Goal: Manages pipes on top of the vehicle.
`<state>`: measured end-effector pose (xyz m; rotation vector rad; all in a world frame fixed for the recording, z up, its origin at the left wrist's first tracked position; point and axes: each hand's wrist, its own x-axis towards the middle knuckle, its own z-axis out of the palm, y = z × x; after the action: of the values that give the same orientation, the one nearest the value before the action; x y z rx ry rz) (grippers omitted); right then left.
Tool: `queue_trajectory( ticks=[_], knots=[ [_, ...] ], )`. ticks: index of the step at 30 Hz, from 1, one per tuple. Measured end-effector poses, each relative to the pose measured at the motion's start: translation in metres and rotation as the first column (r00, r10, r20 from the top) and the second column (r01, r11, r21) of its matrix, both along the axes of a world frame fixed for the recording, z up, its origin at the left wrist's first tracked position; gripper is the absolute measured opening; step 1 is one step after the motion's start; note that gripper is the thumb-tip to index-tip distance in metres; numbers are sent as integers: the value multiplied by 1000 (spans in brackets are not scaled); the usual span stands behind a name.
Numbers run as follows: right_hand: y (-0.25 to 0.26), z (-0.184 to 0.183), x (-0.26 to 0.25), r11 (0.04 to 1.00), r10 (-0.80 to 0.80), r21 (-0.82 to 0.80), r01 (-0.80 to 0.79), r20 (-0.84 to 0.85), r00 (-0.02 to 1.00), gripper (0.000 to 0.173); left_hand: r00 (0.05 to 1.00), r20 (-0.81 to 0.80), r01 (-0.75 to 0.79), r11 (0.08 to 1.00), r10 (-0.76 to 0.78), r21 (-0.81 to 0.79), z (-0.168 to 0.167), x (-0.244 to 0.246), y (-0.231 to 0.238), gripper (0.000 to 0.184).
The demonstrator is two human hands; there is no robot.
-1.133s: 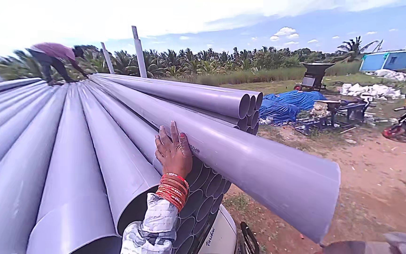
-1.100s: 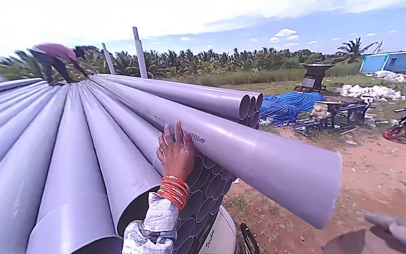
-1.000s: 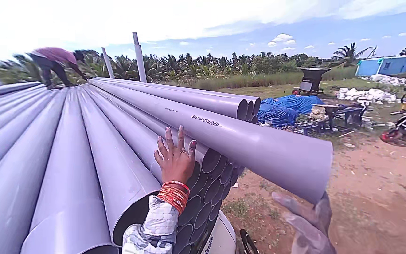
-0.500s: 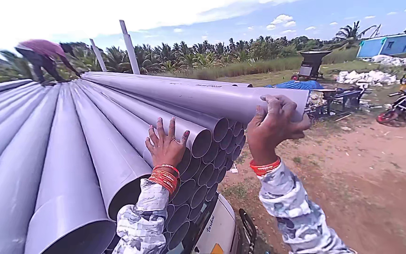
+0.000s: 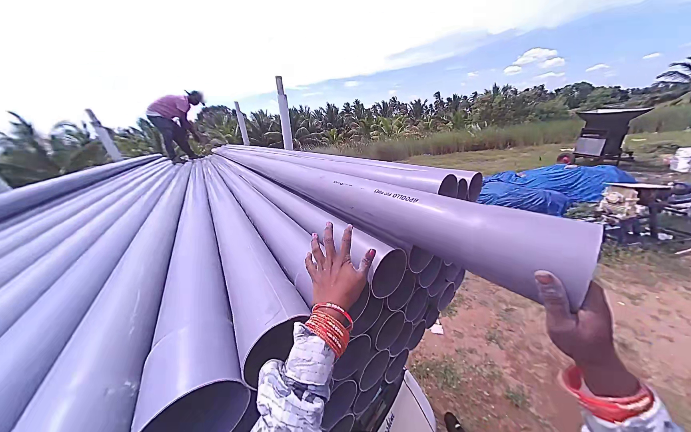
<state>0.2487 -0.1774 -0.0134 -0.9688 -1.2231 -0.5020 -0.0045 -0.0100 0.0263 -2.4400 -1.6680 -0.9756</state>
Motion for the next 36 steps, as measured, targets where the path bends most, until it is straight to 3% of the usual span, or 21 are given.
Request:
queue_trajectory(
  ticks=[2,6,10,14,19,23,26,27,29,30,31,32,34,36],
  knots=[
    [7,18,-4,995,-19,-100,6,-138,990,60,1000,-22,-14,997,12,-80,3,0,-1,75],
    [45,42,-25,963,-37,-264,-46,-303,952,48,999,-37,-19,995,15,-102,4,2,0,76],
    [105,43,-54,907,14,-383,-176,-391,921,40,1000,-28,-11,1000,11,4,-6,-1,2,77],
    [160,41,-75,817,48,-527,-234,-342,939,45,1000,0,4,998,-4,65,-13,-4,8,77],
    [180,29,-96,766,45,-628,-139,-164,985,53,1000,20,4,996,-5,92,-17,-7,11,75],
    [189,21,-91,829,94,-545,-125,-85,992,51,1000,16,6,995,-8,104,-15,-9,14,72],
    [191,10,-79,855,257,-442,-272,-96,962,45,1000,-6,7,995,-6,96,-15,-6,13,72],
    [192,3,-74,895,297,-319,-311,-93,950,42,1000,-13,8,996,-7,92,-15,-5,13,72],
    [199,-1,-59,982,183,69,-176,-112,977,35,1000,-31,6,996,-3,88,-14,-4,16,75],
    [200,5,-45,981,90,184,-56,-182,979,33,999,-33,4,997,-2,78,-13,-2,17,76],
    [202,12,-31,982,12,187,40,-271,962,36,999,-35,3,998,0,70,-13,0,18,77],
    [204,19,-17,993,-36,90,70,-336,941,45,999,-39,4,998,-1,69,-14,0,18,78],
    [209,31,-3,973,-73,-231,-25,-407,911,63,999,-48,10,997,-6,74,-15,-1,17,79],
    [212,38,-10,900,-91,-419,-117,-444,892,60,998,-62,8,997,-3,81,-15,-2,17,80]
  ],
)
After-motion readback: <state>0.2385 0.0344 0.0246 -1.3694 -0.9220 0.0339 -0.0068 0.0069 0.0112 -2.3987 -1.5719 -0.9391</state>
